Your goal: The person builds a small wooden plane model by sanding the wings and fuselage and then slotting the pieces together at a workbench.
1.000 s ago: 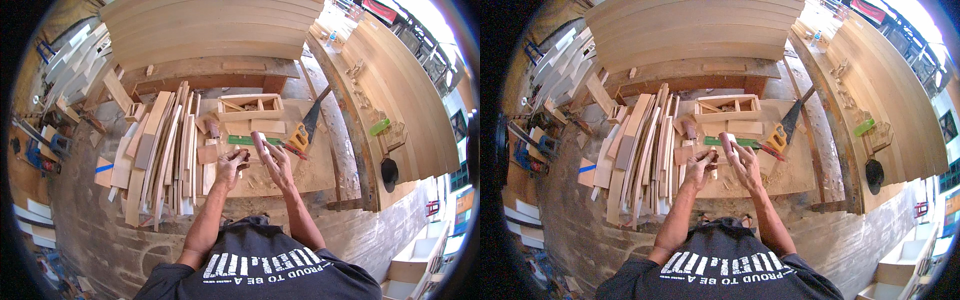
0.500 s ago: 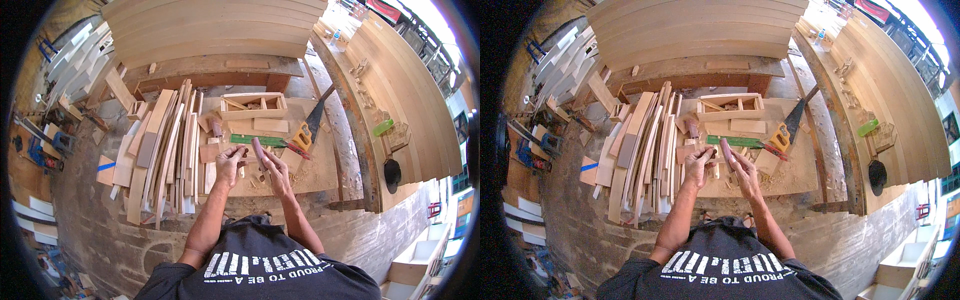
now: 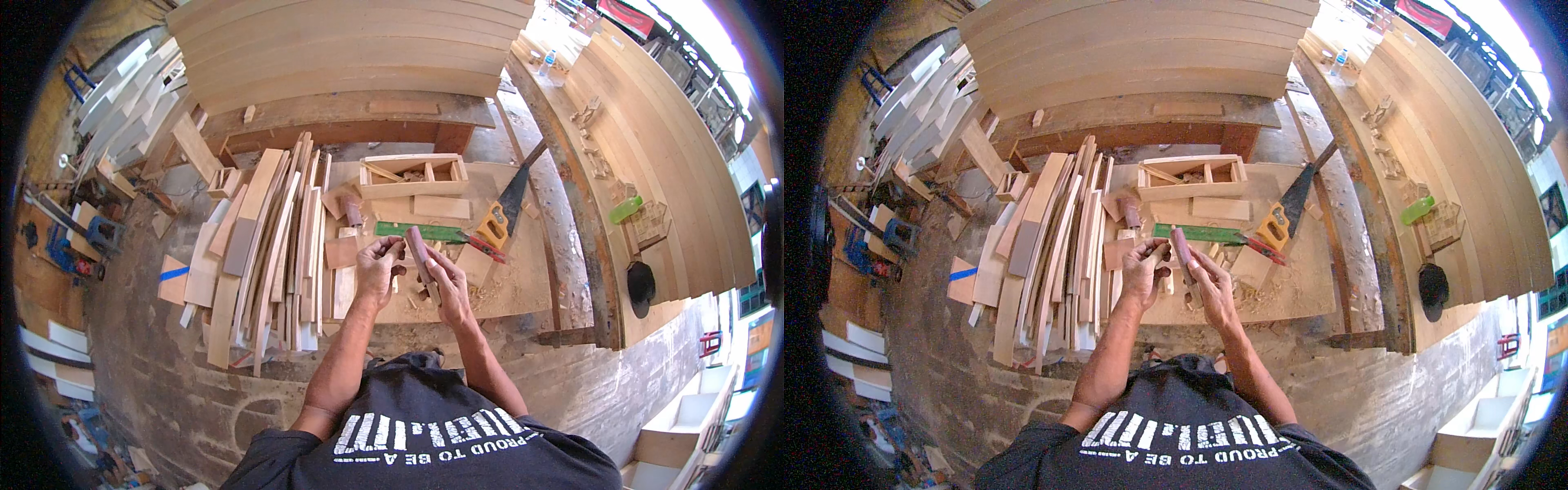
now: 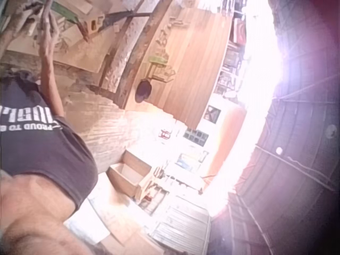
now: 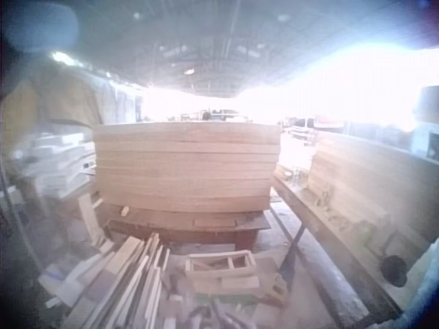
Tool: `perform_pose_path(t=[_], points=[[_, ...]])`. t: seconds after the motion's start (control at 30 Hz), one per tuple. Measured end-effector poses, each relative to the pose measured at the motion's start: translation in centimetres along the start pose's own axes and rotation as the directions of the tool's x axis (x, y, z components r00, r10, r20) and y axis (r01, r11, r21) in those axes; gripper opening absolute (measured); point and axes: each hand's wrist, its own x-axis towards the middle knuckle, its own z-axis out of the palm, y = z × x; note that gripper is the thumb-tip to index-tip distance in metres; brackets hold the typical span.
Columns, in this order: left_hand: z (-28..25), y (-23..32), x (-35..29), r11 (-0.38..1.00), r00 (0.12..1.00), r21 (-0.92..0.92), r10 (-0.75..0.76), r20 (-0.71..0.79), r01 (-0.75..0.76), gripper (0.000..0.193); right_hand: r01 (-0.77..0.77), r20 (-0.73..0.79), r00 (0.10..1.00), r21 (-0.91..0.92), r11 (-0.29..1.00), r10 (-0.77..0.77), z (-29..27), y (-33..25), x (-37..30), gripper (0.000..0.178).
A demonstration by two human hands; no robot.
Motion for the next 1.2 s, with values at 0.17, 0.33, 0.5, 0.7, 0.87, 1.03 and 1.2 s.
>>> perform_pose_path(t=[0.17,0.33,0.5,0.7,0.87,1.03,1.2], points=[[0.4,0.0,-0.1,0.964,0.979,0.173,0.198,0.044,-0.203,0.02,0.027,0.015,1.0,-0.079,0.997,-0.025,-0.3,0.0,-0.5,0.048],[0.7,0.7,-0.3,0.84,0.923,0.383,0.34,0.179,-0.384,0.029,0.09,0.035,0.996,-0.206,0.974,-0.085,-0.6,-0.6,0.8,0.045],[0.8,1.1,0.0,0.876,0.916,0.279,0.346,0.204,-0.393,0.035,0.181,0.101,0.983,-0.393,0.902,-0.154,-0.8,-1.7,2.3,0.045],[-0.4,0.6,0.2,0.989,0.978,-0.02,0.145,0.151,-0.143,0.04,0.161,0.171,0.98,-0.381,0.91,-0.102,-2.3,-1.9,-0.6,0.043],[-0.8,0.9,0.3,0.996,0.97,0.021,0.078,0.232,-0.085,0.043,0.167,0.134,0.982,-0.314,0.935,-0.131,-1.6,-2.2,2.2,0.042],[-2.3,0.9,1.0,0.985,0.987,-0.173,0.031,0.16,-0.003,0.047,0.31,0.209,0.95,-0.535,0.786,-0.233,-0.6,-1.0,1.1,0.045],[-2.3,0.5,1.4,0.961,0.995,-0.274,0.004,0.102,0.025,0.048,0.157,0.07,0.987,-0.311,0.937,-0.142,-1.5,1.4,-0.1,0.045]])
